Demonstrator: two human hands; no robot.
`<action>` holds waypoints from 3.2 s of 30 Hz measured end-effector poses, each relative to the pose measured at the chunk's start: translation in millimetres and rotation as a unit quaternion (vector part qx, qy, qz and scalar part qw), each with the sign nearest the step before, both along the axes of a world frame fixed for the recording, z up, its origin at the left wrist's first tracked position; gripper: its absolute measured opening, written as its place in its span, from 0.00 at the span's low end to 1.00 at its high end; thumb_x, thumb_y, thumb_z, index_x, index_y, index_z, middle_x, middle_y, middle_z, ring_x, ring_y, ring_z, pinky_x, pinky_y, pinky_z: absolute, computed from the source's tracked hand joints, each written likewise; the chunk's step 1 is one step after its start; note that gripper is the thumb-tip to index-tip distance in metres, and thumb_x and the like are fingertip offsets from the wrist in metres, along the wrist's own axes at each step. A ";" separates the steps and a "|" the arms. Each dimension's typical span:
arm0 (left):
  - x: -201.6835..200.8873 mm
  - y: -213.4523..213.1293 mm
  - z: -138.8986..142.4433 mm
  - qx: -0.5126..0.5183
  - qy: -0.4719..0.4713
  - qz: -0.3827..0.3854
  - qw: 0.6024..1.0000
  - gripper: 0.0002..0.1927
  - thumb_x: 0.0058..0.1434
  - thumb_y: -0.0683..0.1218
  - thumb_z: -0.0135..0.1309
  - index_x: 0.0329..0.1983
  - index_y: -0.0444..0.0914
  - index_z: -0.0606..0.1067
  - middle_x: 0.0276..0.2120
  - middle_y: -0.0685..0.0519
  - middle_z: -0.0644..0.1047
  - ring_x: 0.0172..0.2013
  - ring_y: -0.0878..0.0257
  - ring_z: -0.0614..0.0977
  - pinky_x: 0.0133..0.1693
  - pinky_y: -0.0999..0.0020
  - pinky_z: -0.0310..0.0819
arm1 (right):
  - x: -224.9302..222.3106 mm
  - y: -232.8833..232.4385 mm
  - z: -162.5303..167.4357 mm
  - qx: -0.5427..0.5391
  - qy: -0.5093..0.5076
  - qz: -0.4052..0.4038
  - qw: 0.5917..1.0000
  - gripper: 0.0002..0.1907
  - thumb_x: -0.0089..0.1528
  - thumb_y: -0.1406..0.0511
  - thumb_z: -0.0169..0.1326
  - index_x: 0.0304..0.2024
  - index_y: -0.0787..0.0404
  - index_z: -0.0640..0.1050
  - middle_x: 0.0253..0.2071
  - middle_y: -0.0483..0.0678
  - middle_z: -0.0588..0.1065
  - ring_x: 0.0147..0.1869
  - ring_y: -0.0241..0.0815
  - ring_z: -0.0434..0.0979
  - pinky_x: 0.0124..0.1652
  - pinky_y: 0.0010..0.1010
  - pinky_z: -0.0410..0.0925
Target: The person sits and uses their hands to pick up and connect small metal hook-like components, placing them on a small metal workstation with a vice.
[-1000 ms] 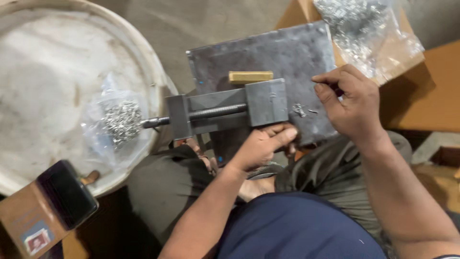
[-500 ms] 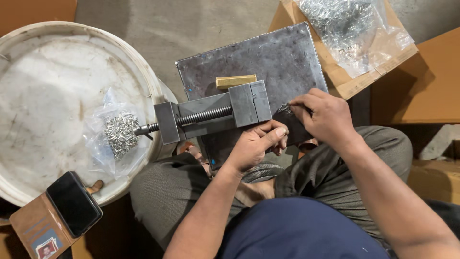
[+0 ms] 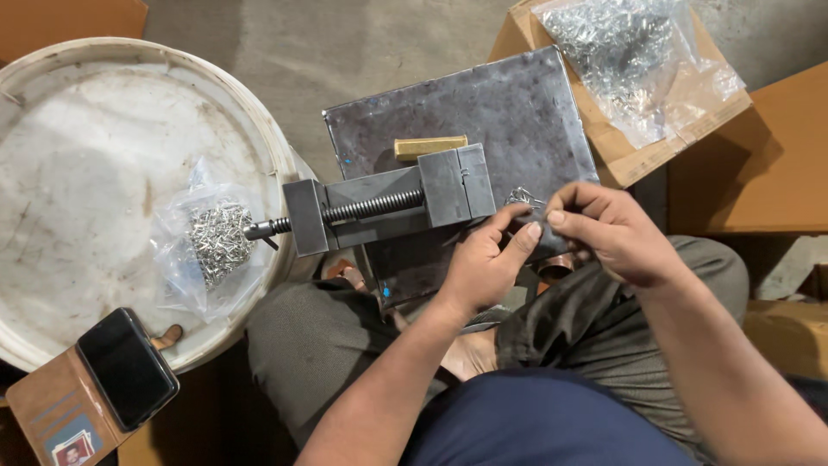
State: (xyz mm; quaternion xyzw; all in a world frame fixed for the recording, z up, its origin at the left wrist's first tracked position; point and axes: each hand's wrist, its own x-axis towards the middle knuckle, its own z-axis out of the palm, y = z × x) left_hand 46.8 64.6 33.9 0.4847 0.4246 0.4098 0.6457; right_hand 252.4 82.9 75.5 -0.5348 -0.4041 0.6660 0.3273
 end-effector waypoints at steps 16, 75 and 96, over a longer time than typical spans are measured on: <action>-11.9 -2.4 -22.9 -0.051 -0.253 -0.063 0.964 0.13 0.79 0.49 0.47 0.41 0.37 0.73 0.30 0.63 0.71 0.32 0.75 0.69 0.35 0.76 0.66 | -44.3 -20.6 19.0 0.405 -0.282 0.035 0.869 0.05 0.62 0.70 0.60 0.40 0.64 0.78 0.35 0.45 0.77 0.37 0.35 0.77 0.38 0.25 0.69; -12.5 -8.8 0.2 0.014 -0.022 0.045 0.999 0.12 0.69 0.48 0.57 0.45 0.33 0.79 0.27 0.60 0.77 0.27 0.75 0.72 0.30 0.77 0.68 | -40.9 10.4 -0.4 0.407 -0.449 -0.003 0.795 0.06 0.60 0.64 0.65 0.37 0.59 0.82 0.35 0.48 0.77 0.36 0.49 0.78 0.35 0.36 0.70; -4.2 -8.5 10.0 0.082 0.076 0.065 0.992 0.20 0.66 0.48 0.57 0.56 0.29 0.76 0.31 0.53 0.80 0.28 0.71 0.79 0.32 0.75 0.75 | -32.9 1.4 -14.4 0.397 -0.355 -0.009 0.846 0.06 0.61 0.70 0.62 0.40 0.63 0.79 0.38 0.49 0.78 0.37 0.45 0.80 0.38 0.32 0.71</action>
